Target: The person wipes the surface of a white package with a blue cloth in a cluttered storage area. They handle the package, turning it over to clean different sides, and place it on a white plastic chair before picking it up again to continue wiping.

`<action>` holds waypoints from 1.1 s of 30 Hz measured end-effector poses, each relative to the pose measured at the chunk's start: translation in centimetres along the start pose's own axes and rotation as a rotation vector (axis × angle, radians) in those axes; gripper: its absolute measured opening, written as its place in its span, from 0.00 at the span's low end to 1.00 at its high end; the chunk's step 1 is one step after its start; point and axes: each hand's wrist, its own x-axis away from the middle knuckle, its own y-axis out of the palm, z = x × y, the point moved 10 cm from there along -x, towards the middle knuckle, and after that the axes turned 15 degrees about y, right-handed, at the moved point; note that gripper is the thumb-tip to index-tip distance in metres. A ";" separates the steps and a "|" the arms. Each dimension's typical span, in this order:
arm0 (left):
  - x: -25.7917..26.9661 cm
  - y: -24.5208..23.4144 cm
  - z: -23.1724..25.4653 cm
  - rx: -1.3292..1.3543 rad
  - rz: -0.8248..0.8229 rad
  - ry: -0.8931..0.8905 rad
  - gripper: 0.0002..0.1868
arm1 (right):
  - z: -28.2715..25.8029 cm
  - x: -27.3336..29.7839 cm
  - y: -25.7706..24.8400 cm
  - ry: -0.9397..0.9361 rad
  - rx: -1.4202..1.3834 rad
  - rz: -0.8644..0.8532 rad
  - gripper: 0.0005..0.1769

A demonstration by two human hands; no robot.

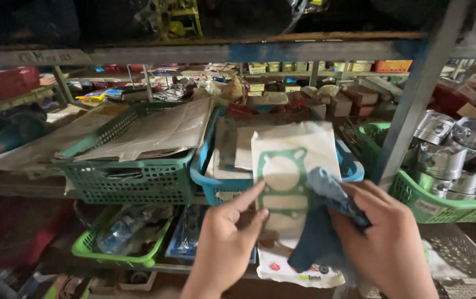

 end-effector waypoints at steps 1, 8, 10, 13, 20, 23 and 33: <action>-0.6 -0.3 -0.4 -0.033 -0.005 -0.016 0.27 | -0.9 -0.2 -0.2 -0.036 -0.005 0.031 0.24; -4.7 -2.0 -1.5 -0.180 -0.039 -0.156 0.32 | -4.0 -4.3 0.8 -0.294 0.122 0.123 0.15; -6.0 -2.1 -2.2 -0.208 -0.050 -0.191 0.31 | -4.3 -5.4 1.4 -0.351 0.137 0.142 0.15; -7.2 -2.4 -2.6 -0.238 -0.081 -0.258 0.32 | -4.6 -7.1 2.4 -0.382 0.155 0.140 0.12; -9.8 -2.2 -4.2 -0.505 -0.199 -0.197 0.27 | -1.6 -13.6 6.4 -0.355 0.410 0.161 0.11; -9.5 -1.5 -3.0 -0.539 -0.230 -0.306 0.27 | -1.3 -14.4 8.3 -0.148 0.484 -0.016 0.06; -9.5 0.3 -9.0 -0.933 -0.674 -0.336 0.24 | 2.3 -17.0 16.8 -0.255 1.364 -0.248 0.13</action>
